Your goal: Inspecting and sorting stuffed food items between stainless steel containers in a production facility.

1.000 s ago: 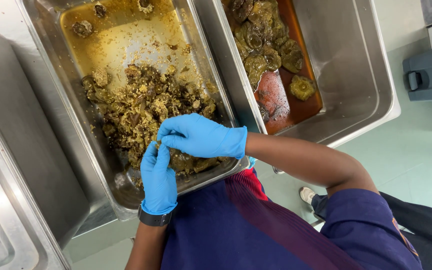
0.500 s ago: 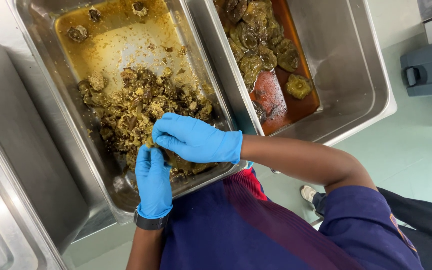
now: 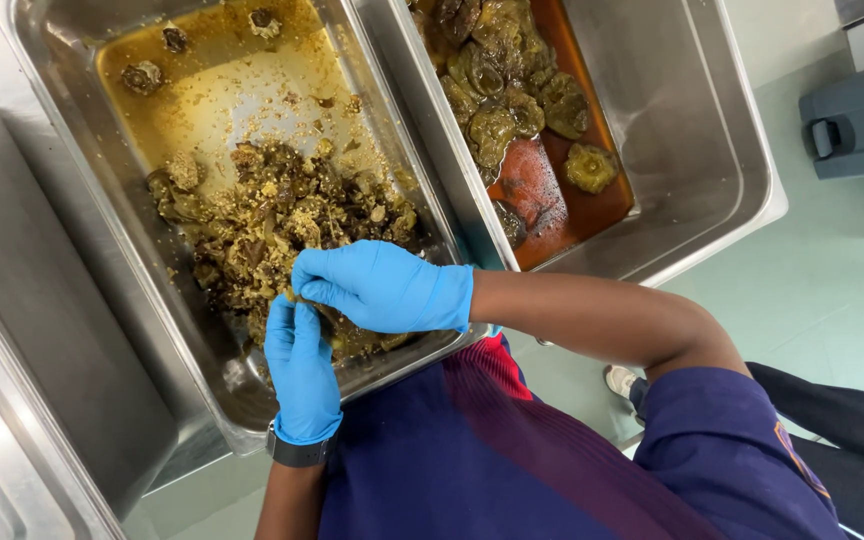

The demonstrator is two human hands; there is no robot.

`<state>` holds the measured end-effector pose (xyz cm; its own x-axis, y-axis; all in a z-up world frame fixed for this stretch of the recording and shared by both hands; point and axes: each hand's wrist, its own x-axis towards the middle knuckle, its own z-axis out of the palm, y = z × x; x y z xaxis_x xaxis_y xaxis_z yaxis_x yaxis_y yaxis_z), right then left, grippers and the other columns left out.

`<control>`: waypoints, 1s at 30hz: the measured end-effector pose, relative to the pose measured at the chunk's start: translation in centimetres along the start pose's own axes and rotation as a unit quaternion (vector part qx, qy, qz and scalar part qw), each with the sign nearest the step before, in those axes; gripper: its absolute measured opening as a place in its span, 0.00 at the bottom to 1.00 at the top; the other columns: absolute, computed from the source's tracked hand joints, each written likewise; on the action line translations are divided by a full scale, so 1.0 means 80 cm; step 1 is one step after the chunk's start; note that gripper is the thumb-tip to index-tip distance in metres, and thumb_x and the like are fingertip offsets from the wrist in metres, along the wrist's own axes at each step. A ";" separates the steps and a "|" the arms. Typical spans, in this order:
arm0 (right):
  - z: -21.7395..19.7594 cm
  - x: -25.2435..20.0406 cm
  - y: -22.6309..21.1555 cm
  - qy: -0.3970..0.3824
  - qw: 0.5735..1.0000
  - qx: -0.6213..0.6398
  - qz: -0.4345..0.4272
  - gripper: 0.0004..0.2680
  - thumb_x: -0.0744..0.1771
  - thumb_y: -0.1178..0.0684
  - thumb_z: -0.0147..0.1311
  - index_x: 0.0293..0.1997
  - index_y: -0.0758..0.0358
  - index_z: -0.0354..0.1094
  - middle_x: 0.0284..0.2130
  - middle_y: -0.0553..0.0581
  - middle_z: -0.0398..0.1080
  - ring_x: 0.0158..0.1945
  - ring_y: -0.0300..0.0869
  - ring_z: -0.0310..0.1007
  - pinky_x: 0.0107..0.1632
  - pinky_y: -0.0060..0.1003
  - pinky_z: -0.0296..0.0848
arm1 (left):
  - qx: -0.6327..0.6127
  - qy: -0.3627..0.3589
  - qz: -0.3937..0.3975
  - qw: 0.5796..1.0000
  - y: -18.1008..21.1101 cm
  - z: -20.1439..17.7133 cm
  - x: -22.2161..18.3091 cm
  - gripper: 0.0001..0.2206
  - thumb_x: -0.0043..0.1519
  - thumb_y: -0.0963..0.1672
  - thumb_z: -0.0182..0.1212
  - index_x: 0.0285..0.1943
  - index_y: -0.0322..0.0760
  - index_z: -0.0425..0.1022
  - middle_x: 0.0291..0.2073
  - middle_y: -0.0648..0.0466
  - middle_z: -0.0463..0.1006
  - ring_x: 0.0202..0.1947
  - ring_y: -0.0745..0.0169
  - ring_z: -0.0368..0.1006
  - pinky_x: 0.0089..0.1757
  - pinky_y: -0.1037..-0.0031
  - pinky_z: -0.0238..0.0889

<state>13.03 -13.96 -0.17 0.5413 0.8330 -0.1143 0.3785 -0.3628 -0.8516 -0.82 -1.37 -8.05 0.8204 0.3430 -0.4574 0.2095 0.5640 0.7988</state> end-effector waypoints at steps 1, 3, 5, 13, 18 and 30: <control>0.001 0.000 0.002 -0.002 1.000 0.018 -0.006 0.09 0.72 0.46 0.45 0.50 0.58 0.66 0.32 0.60 0.74 0.36 0.55 0.76 0.40 0.48 0.73 | -0.009 -0.016 0.009 1.000 -0.003 -0.002 0.000 0.09 0.73 0.44 0.53 0.60 0.40 0.70 0.39 0.66 0.70 0.35 0.80 0.60 0.34 0.83 0.54; 0.001 0.000 0.006 -0.003 0.999 0.035 -0.013 0.09 0.73 0.46 0.44 0.51 0.59 0.66 0.33 0.60 0.74 0.36 0.55 0.76 0.40 0.48 0.73 | -0.018 -0.032 0.018 0.999 -0.005 -0.004 0.001 0.07 0.74 0.44 0.53 0.58 0.39 0.71 0.38 0.65 0.70 0.35 0.80 0.60 0.35 0.83 0.53; 0.000 -0.001 0.009 -0.017 0.998 0.051 -0.014 0.10 0.73 0.45 0.43 0.51 0.59 0.66 0.34 0.61 0.74 0.37 0.56 0.76 0.41 0.49 0.73 | -0.025 -0.040 0.020 0.999 -0.006 -0.002 0.001 0.07 0.72 0.43 0.53 0.56 0.39 0.72 0.37 0.65 0.71 0.35 0.80 0.61 0.36 0.83 0.55; 0.010 -0.001 0.011 0.010 0.999 0.025 -0.045 0.09 0.73 0.47 0.45 0.50 0.60 0.67 0.39 0.61 0.72 0.43 0.55 0.74 0.46 0.48 0.73 | -0.024 -0.023 0.019 0.999 -0.002 0.001 -0.001 0.09 0.74 0.42 0.51 0.60 0.39 0.73 0.37 0.64 0.70 0.32 0.80 0.57 0.32 0.83 0.51; 0.008 -0.007 0.001 0.075 0.992 -0.060 -0.079 0.07 0.73 0.50 0.46 0.49 0.60 0.66 0.41 0.60 0.67 0.45 0.54 0.71 0.48 0.47 0.72 | -0.054 -0.044 0.021 0.997 0.009 0.013 0.000 0.12 0.70 0.42 0.49 0.61 0.38 0.69 0.48 0.62 0.75 0.46 0.77 0.70 0.47 0.81 0.65; 0.003 -0.004 0.003 0.046 0.998 0.036 -0.024 0.08 0.73 0.47 0.43 0.49 0.58 0.64 0.36 0.59 0.74 0.39 0.57 0.76 0.41 0.49 0.73 | -0.028 -0.010 0.027 0.999 -0.015 -0.006 0.007 0.12 0.72 0.44 0.54 0.62 0.37 0.71 0.47 0.61 0.75 0.44 0.75 0.69 0.44 0.78 0.66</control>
<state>12.80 -14.21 -0.47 0.5920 0.8055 -0.0275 0.3520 -0.2892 -0.8902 -0.89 -1.51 -9.43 0.8406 0.3595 -0.4052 0.1345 0.5861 0.7990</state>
